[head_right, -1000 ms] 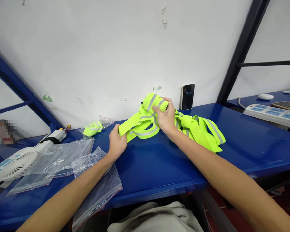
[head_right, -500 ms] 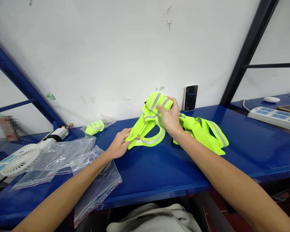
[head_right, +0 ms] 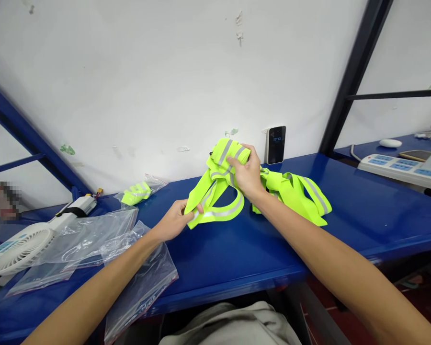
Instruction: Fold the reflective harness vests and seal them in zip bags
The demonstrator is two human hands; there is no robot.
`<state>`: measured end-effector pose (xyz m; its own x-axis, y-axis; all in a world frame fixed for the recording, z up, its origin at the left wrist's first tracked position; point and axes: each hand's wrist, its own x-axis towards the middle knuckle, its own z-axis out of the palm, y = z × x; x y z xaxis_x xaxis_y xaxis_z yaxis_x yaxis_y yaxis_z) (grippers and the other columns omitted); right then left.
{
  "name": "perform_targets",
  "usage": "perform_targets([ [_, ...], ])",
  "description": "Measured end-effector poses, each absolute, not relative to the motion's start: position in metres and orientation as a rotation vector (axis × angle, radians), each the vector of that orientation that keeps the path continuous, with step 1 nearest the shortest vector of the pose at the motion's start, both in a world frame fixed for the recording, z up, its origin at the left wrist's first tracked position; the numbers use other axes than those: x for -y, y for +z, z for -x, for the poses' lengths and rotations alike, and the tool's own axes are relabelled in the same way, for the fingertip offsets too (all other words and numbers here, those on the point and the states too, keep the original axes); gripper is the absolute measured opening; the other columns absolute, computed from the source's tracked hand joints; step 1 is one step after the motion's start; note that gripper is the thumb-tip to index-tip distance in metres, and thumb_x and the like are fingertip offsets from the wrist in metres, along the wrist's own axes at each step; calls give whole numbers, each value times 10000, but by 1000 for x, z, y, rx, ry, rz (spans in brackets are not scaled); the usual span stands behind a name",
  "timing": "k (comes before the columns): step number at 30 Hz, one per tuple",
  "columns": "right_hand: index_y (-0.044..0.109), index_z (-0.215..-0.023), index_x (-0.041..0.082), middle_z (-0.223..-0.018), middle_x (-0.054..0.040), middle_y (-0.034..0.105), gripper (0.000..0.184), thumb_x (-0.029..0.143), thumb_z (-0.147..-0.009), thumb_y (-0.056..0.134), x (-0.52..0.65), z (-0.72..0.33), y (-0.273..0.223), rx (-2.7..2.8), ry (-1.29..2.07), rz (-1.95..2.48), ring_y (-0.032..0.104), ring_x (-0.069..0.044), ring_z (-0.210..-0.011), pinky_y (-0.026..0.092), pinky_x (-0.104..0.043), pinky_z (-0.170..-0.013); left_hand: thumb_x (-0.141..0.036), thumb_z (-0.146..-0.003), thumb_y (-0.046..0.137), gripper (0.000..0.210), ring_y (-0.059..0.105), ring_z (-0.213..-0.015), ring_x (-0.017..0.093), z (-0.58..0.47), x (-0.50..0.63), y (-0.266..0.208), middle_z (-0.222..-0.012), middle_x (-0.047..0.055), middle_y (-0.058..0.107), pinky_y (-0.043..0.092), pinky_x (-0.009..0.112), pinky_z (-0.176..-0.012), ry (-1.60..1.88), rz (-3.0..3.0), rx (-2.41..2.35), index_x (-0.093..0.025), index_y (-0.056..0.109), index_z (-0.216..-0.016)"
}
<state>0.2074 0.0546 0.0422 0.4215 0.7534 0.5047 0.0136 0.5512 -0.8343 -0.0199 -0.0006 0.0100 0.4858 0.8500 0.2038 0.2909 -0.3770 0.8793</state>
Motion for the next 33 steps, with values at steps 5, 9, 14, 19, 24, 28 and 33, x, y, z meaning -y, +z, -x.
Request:
perform_targets([
  [5,553,-1076,233,-950,-19,692,450,325,-684,752,-55,-206,40,1089,529,880,680,-262,-931,547,-473,-902,-199,-651,484,440,314,-540,84,24,3,9,-582,-37,471,226,230,-529,834,-1863,-972,-90,783,-954],
  [9,568,-1055,241,-946,-11,696,442,323,-671,771,-61,-211,38,1026,597,853,687,-254,-918,567,-453,-877,-189,-696,474,555,405,-605,108,24,-1,4,-755,-6,610,308,238,-581,884,-1891,-1060,-119,738,-1180],
  [14,562,-1049,243,-971,-16,695,445,290,-658,770,-65,-211,37,980,658,854,687,-255,-952,567,-451,-891,-167,-790,499,462,557,-1164,275,26,-1,4,-1314,91,617,432,424,-1018,923,-2279,-995,-200,732,-1186],
  [19,576,-1079,234,-972,-16,709,467,305,-668,786,-55,-202,36,1073,792,882,695,-249,-936,570,-431,-871,-106,-742,568,269,493,-1289,299,21,19,18,-1299,76,679,358,492,-1124,963,-2561,-697,-213,776,-874],
  [24,603,-1031,219,-954,-20,704,434,297,-654,804,-56,-198,29,1156,927,857,700,-249,-913,584,-435,-831,-276,-854,600,373,533,-1304,290,12,37,21,-1317,95,681,319,482,-1156,681,-2665,-420,-217,680,-1213],
  [28,600,-1013,229,-930,-21,706,445,208,-623,814,-62,-204,30,1105,1098,838,716,-258,-867,613,-446,-769,-219,-810,615,647,584,-1198,287,10,35,12,-1385,154,600,420,420,-1021,480,-2972,-505,-201,495,-1446],
  [33,608,-968,236,-880,-22,708,407,191,-621,815,-61,-205,33,1136,1181,885,723,-262,-813,627,-464,-754,-65,-936,417,494,606,-1103,241,11,22,6,-1268,114,679,419,356,-834,311,-3329,-504,-229,559,-1379],
])
